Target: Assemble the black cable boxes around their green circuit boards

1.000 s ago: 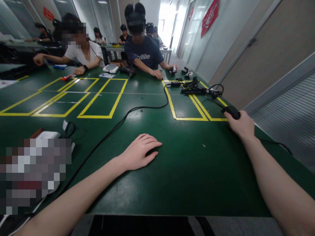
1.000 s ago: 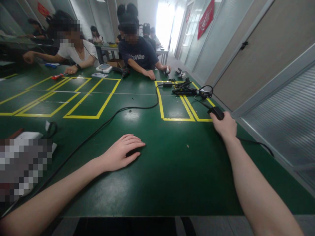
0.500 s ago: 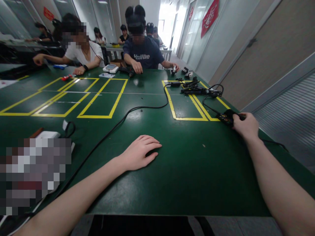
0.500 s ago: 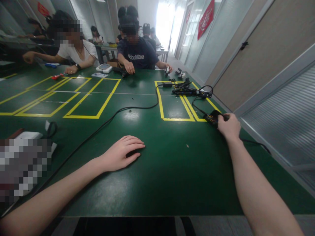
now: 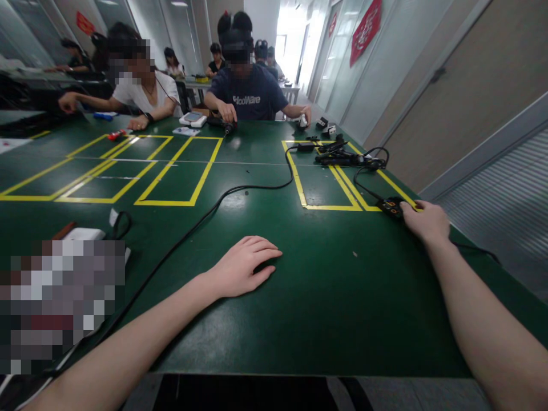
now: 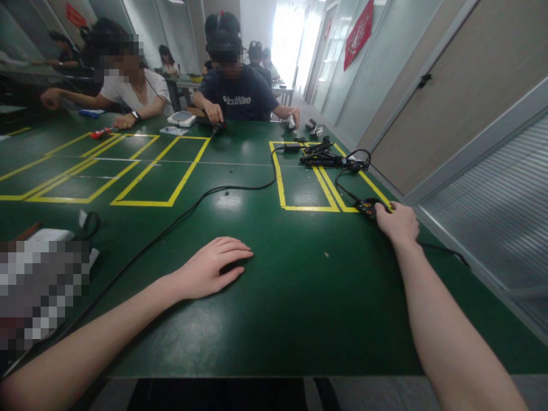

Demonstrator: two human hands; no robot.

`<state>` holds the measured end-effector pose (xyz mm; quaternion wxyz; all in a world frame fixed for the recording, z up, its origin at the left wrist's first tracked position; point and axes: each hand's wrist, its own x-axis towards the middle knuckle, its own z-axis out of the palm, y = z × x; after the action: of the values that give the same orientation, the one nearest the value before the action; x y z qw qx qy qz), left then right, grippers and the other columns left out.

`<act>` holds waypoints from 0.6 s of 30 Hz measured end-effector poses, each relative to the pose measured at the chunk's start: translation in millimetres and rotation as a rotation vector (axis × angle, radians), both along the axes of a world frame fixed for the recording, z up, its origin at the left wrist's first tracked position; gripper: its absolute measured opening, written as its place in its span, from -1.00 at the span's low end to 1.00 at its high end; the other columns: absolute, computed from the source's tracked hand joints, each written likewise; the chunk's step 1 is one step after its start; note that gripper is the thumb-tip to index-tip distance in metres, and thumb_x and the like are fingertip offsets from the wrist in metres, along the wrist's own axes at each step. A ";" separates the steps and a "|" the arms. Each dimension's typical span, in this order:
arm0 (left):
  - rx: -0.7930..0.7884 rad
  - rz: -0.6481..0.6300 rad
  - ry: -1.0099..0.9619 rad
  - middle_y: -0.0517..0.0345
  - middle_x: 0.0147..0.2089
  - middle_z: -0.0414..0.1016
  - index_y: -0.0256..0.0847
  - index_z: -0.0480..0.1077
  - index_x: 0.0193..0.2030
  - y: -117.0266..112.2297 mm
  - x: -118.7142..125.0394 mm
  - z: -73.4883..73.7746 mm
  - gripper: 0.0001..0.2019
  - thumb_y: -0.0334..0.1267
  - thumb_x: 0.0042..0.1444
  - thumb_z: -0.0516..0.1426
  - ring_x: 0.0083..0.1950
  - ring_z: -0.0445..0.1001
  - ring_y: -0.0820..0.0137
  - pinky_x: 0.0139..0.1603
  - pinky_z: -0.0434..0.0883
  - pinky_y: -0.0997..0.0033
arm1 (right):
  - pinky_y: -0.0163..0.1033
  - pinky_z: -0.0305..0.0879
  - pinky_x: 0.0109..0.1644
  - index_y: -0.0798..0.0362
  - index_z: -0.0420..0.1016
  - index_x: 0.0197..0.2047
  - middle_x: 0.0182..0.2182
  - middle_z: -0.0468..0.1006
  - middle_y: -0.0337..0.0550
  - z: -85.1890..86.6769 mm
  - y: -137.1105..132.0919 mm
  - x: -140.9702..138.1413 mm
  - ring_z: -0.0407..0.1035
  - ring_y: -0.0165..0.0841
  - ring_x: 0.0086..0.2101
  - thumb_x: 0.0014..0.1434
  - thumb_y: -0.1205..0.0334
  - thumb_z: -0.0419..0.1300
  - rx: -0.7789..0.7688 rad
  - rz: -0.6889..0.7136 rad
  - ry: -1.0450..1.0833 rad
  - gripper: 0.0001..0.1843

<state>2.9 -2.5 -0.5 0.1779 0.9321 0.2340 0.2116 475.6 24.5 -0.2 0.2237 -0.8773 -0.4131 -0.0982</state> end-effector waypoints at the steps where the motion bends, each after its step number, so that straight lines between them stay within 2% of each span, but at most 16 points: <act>1: 0.004 -0.001 -0.002 0.00 0.17 0.61 -0.15 0.51 0.19 0.2 0.0 -0.2 -0.71 -0.29 0.38 0.15 0.23 0.52 0.21 0.33 0.42 0.06 | 0.02 0.30 -0.17 0.28 0.59 0.10 -0.25 0.50 0.22 2.4 -0.6 -3.5 0.41 0.01 -0.21 0.30 0.05 0.14 -0.013 -0.031 0.028 -0.50; 4: 0.015 -0.003 -0.003 0.00 0.17 0.61 -0.15 0.52 0.18 0.5 -0.3 -0.8 -0.72 -0.30 0.40 0.13 0.23 0.52 0.22 0.32 0.43 0.07 | -0.03 0.30 -0.11 0.20 0.57 0.15 -0.15 0.47 0.18 11.7 -3.8 -14.8 0.40 -0.03 -0.13 0.29 0.00 0.23 -0.027 -0.074 0.089 -0.48; 6: 0.019 -0.004 0.000 0.00 0.17 0.61 -0.15 0.52 0.18 0.6 -0.7 -1.0 -0.73 -0.29 0.40 0.13 0.23 0.52 0.22 0.32 0.44 0.07 | -0.08 0.28 -0.10 0.15 0.60 0.09 -0.11 0.43 0.14 18.4 -6.7 -22.4 0.37 -0.06 -0.09 0.25 0.00 0.32 -0.001 -0.063 0.100 -0.53; 10: 0.026 -0.008 0.010 -0.02 0.17 0.61 -0.18 0.53 0.16 0.5 -1.4 -0.8 -0.73 -0.29 0.40 0.14 0.23 0.52 0.20 0.33 0.44 0.05 | -0.13 0.22 -0.12 0.10 0.63 -0.07 -0.23 0.36 -0.01 28.5 -12.1 -34.2 0.33 -0.09 -0.10 0.19 0.07 0.42 0.102 0.006 0.096 -0.68; 12: 0.027 -0.007 0.013 -0.01 0.17 0.61 -0.16 0.53 0.15 0.4 -1.5 -0.5 -0.74 -0.29 0.40 0.14 0.23 0.52 0.20 0.32 0.44 0.06 | -0.15 0.20 -0.13 0.13 0.63 -0.07 -0.26 0.35 -0.04 30.4 -13.2 -36.5 0.33 -0.10 -0.11 0.17 0.07 0.45 0.119 0.023 0.084 -0.65; 15: 0.027 -0.003 0.011 0.00 0.17 0.61 -0.14 0.55 0.12 0.4 -1.1 -0.5 -0.76 -0.28 0.40 0.14 0.23 0.53 0.20 0.32 0.45 0.06 | -0.16 0.20 -0.15 0.22 0.63 0.05 -0.19 0.43 0.07 28.5 -12.5 -34.1 0.35 -0.10 -0.09 0.21 0.04 0.43 0.084 0.014 0.059 -0.53; 18: 0.026 -0.004 0.012 0.01 0.17 0.61 -0.13 0.56 0.10 0.9 -0.9 -1.6 -0.77 -0.28 0.40 0.14 0.23 0.53 0.20 0.31 0.45 0.05 | -0.14 0.22 -0.17 0.22 0.60 0.16 -0.01 0.48 0.23 21.0 -9.4 -26.0 0.39 -0.07 -0.06 0.31 -0.04 0.31 0.014 -0.019 0.001 -0.46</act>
<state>2.0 -1.7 -2.1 0.1645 0.9361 0.2304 0.2086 449.7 15.1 20.8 0.2290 -0.8796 -0.4041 -0.1025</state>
